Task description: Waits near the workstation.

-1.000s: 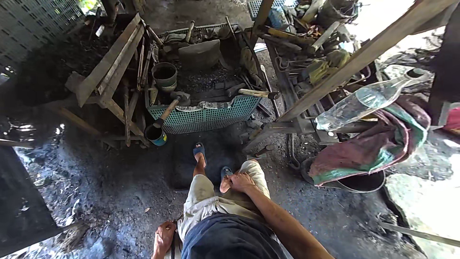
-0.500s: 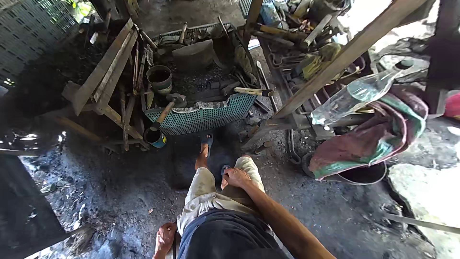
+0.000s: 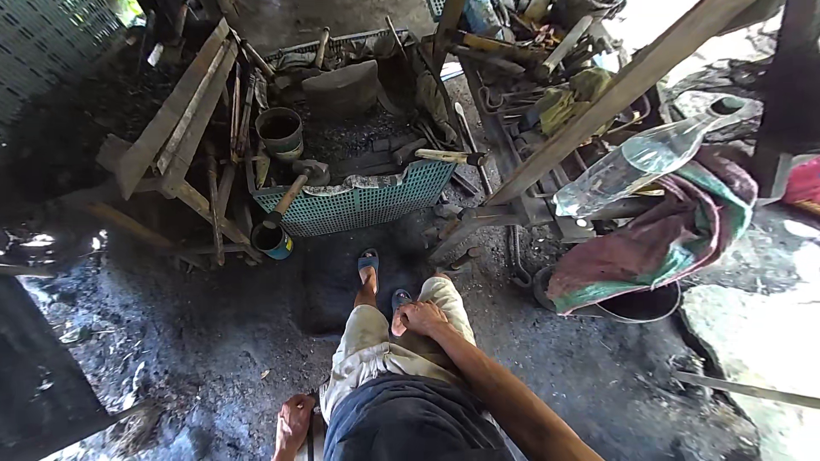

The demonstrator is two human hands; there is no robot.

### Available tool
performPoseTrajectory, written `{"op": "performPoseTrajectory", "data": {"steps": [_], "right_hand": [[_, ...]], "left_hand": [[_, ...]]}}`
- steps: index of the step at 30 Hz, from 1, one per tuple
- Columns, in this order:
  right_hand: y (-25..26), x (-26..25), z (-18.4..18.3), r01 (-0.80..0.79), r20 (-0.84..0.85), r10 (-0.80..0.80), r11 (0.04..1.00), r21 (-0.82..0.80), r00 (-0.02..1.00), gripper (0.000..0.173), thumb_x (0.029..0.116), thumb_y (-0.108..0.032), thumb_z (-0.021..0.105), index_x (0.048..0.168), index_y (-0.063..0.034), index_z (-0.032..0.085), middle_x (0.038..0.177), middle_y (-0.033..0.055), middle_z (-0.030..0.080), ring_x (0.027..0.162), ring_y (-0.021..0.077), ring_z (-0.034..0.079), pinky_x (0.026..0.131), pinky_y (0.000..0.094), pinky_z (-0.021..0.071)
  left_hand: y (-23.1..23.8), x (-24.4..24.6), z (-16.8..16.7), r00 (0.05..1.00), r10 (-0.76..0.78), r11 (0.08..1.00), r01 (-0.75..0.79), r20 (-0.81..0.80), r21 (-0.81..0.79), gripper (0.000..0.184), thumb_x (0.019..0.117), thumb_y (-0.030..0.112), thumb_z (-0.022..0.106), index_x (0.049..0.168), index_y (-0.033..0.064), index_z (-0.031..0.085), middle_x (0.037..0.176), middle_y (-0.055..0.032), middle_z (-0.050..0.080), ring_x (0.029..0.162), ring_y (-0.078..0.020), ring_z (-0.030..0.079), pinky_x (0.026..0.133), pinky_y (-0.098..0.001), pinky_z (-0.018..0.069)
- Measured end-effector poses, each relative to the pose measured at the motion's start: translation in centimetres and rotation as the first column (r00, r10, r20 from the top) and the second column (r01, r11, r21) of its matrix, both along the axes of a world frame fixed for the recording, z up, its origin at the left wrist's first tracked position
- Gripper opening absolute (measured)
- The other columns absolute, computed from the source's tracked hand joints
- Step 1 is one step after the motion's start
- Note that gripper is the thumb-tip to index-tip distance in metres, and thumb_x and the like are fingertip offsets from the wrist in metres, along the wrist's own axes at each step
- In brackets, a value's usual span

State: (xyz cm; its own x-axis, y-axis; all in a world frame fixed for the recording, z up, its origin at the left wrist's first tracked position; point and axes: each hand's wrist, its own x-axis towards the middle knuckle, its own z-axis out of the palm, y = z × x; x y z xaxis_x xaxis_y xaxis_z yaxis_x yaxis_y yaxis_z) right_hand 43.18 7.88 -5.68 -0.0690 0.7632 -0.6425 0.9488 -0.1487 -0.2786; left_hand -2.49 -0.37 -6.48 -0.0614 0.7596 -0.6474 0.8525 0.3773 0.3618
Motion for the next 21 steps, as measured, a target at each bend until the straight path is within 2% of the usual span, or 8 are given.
{"op": "performPoseTrajectory", "data": {"steps": [13,17,21], "right_hand": [[0.4,0.7,0.4,0.011,0.023,-0.01,0.999,-0.04,1.0,0.04,0.1032,-0.042,0.042,0.118,-0.0161,0.07,0.126,0.0103,0.071,0.125,0.0325,0.063,0.109,0.0623,0.0418],[0.9,1.2,0.9,0.068,-0.012,-0.068,0.997,-0.032,0.998,0.04,0.1036,-0.042,0.045,0.121,-0.0163,0.07,0.127,0.0129,0.071,0.126,0.0361,0.062,0.111,0.0646,0.0403],[0.3,2.5,0.8,0.125,-0.021,-0.126,0.992,-0.026,0.992,0.039,0.1027,-0.042,0.046,0.122,-0.0174,0.07,0.127,0.0122,0.071,0.126,0.0347,0.063,0.111,0.0634,0.0402]], "left_hand": [[0.1,0.2,0.6,1.0,-0.005,1.0,0.005,-0.002,0.001,0.03,0.0947,0.043,0.063,0.103,0.0201,0.079,0.1,-0.0035,0.078,0.099,-0.0234,0.073,0.091,-0.0572,0.0565],[0.6,0.5,1.1,1.0,-0.027,1.0,0.027,-0.007,0.008,0.029,0.0963,0.042,0.063,0.103,0.0183,0.079,0.1,-0.0055,0.077,0.098,-0.0255,0.073,0.09,-0.0581,0.0571],[0.7,1.2,1.5,0.996,-0.078,0.997,0.077,-0.031,-0.023,0.028,0.0987,0.037,0.062,0.104,0.0154,0.078,0.1,-0.0082,0.077,0.098,-0.0275,0.073,0.091,-0.0585,0.0563]]}}
